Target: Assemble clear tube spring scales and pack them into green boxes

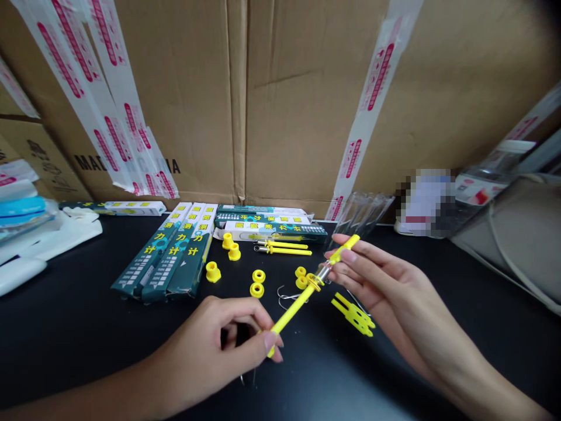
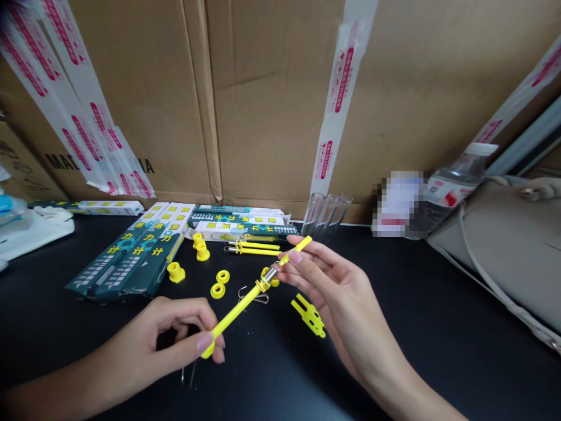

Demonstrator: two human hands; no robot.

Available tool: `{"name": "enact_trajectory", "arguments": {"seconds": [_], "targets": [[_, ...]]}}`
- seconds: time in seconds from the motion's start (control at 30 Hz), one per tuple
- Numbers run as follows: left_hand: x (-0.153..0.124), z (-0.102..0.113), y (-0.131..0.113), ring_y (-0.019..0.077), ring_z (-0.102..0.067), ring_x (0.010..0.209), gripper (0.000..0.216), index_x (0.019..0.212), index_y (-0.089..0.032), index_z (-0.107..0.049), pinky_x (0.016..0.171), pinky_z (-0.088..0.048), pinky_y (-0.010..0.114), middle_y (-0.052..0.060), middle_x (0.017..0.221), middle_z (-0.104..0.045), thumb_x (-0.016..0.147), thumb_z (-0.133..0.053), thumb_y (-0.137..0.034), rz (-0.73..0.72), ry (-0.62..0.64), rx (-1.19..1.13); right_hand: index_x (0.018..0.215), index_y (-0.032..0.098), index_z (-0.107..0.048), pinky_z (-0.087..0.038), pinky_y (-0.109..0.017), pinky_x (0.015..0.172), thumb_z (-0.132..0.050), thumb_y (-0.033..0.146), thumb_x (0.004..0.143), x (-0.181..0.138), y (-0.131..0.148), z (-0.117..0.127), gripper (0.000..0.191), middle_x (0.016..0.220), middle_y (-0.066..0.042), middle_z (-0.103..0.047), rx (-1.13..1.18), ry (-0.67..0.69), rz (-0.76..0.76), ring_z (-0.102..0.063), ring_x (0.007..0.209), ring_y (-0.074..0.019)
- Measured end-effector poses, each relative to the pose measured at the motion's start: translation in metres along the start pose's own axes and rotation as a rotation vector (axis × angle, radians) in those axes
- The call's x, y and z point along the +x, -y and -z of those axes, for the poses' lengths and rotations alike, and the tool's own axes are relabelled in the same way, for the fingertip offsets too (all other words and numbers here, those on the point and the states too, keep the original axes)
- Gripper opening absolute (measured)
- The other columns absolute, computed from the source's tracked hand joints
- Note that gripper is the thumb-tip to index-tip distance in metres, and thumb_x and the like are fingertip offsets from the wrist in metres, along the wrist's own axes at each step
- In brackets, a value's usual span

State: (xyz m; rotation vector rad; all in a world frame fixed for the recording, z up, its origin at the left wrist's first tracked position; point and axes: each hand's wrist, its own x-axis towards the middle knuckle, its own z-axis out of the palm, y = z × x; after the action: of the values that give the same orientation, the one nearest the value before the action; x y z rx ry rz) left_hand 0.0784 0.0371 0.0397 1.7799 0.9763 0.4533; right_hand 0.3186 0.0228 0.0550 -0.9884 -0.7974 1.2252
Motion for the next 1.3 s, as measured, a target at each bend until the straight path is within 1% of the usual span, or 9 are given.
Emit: {"name": "enact_trajectory", "arguments": {"seconds": [0.13, 0.2, 0.3, 0.37, 0.5, 0.63, 0.83, 1.1, 1.3], "targets": [[0.001, 0.001, 0.0, 0.0128, -0.054, 0.059, 0.027, 0.085, -0.019, -0.076, 0.052, -0.034, 0.025, 0.002, 0.084, -0.08, 0.092, -0.06, -0.038, -0.021, -0.017, 0.025, 0.099, 0.021, -0.08, -0.063, -0.014, 0.077, -0.09, 0.029, 0.078, 0.0, -0.001, 0.0, 0.024, 0.084, -0.002, -0.081, 0.005, -0.012, 0.008, -0.077, 0.078, -0.0127], [0.001, 0.0, 0.001, 0.0137, -0.056, 0.061, 0.025, 0.099, -0.018, -0.076, 0.052, -0.035, 0.024, 0.002, 0.081, -0.08, 0.091, -0.059, -0.036, -0.032, -0.024, -0.001, 0.103, 0.021, -0.078, -0.063, -0.016, 0.079, -0.089, 0.03, 0.078, -0.001, -0.002, 0.0, 0.029, 0.087, -0.002, -0.081, -0.004, -0.011, 0.01, -0.077, 0.079, -0.0133], [-0.002, -0.002, 0.002, 0.0124, -0.05, 0.055, 0.043, 0.129, -0.021, -0.067, 0.051, -0.035, 0.024, 0.0, 0.083, -0.081, 0.088, -0.06, -0.032, -0.024, -0.038, -0.013, 0.113, 0.022, -0.073, -0.063, -0.019, 0.082, -0.089, 0.03, 0.079, -0.003, -0.004, 0.001, 0.039, 0.09, -0.003, -0.081, -0.017, 0.007, -0.002, -0.077, 0.082, -0.0145], [-0.003, -0.003, 0.003, 0.0112, -0.043, 0.052, 0.049, 0.134, -0.025, -0.064, 0.05, -0.034, 0.023, -0.002, 0.09, -0.082, 0.085, -0.062, -0.027, -0.006, -0.043, 0.031, 0.119, 0.023, -0.068, -0.063, -0.02, 0.082, -0.089, 0.031, 0.079, -0.005, -0.006, 0.0, 0.047, 0.089, -0.002, -0.081, -0.017, 0.016, -0.011, -0.078, 0.083, -0.0153], [-0.003, -0.003, 0.002, 0.0096, -0.038, 0.052, 0.048, 0.13, -0.028, -0.068, 0.049, -0.032, 0.022, -0.003, 0.099, -0.081, 0.082, -0.063, -0.026, -0.002, -0.06, 0.068, 0.118, 0.025, -0.061, -0.062, -0.022, 0.082, -0.088, 0.03, 0.08, -0.01, -0.012, -0.006, 0.047, 0.085, 0.001, -0.079, 0.016, 0.037, -0.025, -0.077, 0.081, -0.0149], [0.0, -0.003, 0.004, 0.0086, -0.035, 0.05, 0.044, 0.129, -0.026, -0.069, 0.049, -0.03, 0.023, 0.001, 0.104, -0.08, 0.088, -0.063, -0.042, 0.045, -0.086, 0.042, 0.111, 0.026, -0.059, -0.061, -0.026, 0.083, -0.085, 0.029, 0.083, -0.013, -0.023, -0.012, 0.038, 0.083, 0.003, -0.077, 0.026, 0.129, -0.05, -0.077, 0.081, -0.0151], [0.004, -0.002, 0.006, 0.0117, -0.049, 0.054, 0.057, 0.134, -0.023, -0.066, 0.049, -0.027, 0.025, 0.005, 0.104, -0.081, 0.086, -0.067, -0.055, 0.086, -0.046, -0.044, 0.106, 0.029, -0.057, -0.059, -0.026, 0.08, -0.079, 0.029, 0.089, -0.024, -0.037, -0.021, 0.028, 0.088, 0.003, -0.079, -0.135, 0.277, 0.021, -0.076, 0.081, -0.0151], [0.007, -0.001, 0.004, 0.0176, -0.061, 0.064, 0.049, 0.124, -0.019, -0.07, 0.053, -0.03, 0.026, 0.003, 0.084, -0.082, 0.087, -0.069, -0.052, 0.101, -0.025, -0.076, 0.106, 0.03, -0.066, -0.059, -0.029, 0.079, -0.071, 0.033, 0.094, -0.032, -0.04, -0.017, 0.013, 0.098, 0.0, -0.079, -0.645, 0.322, 0.31, -0.077, 0.088, -0.0197], [0.009, -0.001, 0.003, 0.0146, -0.061, 0.064, 0.029, 0.098, -0.019, -0.067, 0.053, -0.036, 0.023, 0.001, 0.076, -0.079, 0.09, -0.065, -0.046, 0.054, -0.049, -0.126, 0.115, 0.029, -0.07, -0.058, -0.027, 0.076, -0.067, 0.031, 0.097, -0.022, -0.018, -0.004, 0.018, 0.103, 0.0, -0.079, -0.956, 0.269, 0.607, -0.075, 0.082, -0.0177]]}}
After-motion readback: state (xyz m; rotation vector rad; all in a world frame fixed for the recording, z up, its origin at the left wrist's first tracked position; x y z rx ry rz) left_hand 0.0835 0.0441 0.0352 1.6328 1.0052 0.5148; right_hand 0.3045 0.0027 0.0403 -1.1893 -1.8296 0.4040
